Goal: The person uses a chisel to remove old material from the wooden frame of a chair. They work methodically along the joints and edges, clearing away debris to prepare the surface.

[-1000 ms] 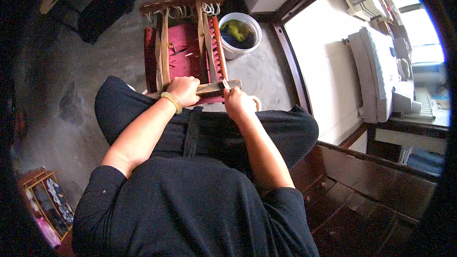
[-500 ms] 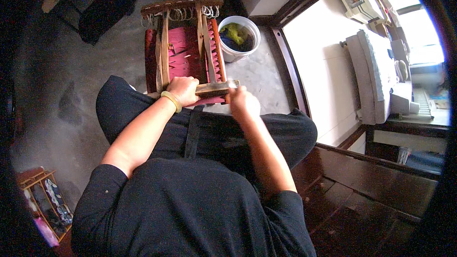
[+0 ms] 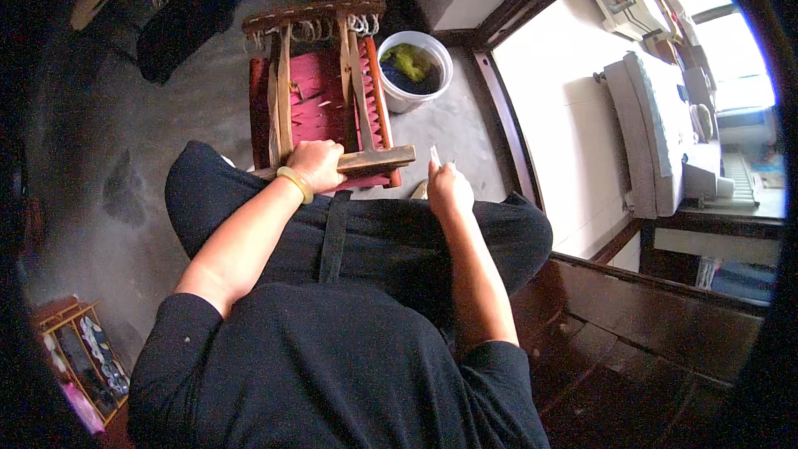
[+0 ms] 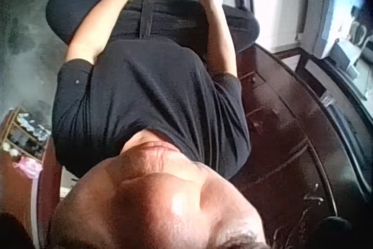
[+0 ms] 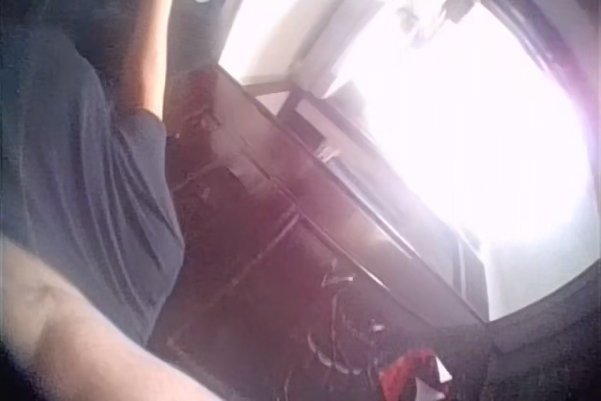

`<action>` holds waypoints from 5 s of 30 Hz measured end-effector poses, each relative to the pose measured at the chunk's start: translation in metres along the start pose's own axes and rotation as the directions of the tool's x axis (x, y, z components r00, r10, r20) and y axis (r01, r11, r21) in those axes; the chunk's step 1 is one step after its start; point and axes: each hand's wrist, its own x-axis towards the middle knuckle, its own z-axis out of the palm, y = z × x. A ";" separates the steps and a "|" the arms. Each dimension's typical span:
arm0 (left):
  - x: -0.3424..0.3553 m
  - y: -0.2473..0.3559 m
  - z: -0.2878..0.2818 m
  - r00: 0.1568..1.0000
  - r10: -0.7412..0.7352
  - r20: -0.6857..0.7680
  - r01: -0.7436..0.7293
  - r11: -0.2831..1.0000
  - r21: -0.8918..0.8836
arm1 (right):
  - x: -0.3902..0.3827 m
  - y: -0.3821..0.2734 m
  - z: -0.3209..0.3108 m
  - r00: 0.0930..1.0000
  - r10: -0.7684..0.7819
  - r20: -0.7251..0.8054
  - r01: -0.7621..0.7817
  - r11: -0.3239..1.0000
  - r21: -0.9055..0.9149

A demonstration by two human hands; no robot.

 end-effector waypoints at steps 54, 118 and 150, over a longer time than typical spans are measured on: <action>-0.002 0.000 -0.001 1.000 -0.006 -0.026 0.005 1.000 -0.029 | -0.026 -0.051 -0.001 0.993 -0.111 0.050 0.111 0.994 -0.006; -0.001 0.001 -0.004 0.999 0.000 -0.049 -0.002 0.999 -0.050 | 0.022 -0.026 -0.031 0.478 -0.870 -0.120 0.842 0.493 -0.219; -0.002 0.000 -0.004 0.997 0.030 -0.076 -0.034 0.998 -0.061 | 0.072 -0.047 -0.015 0.318 -0.948 0.025 0.912 0.299 -0.280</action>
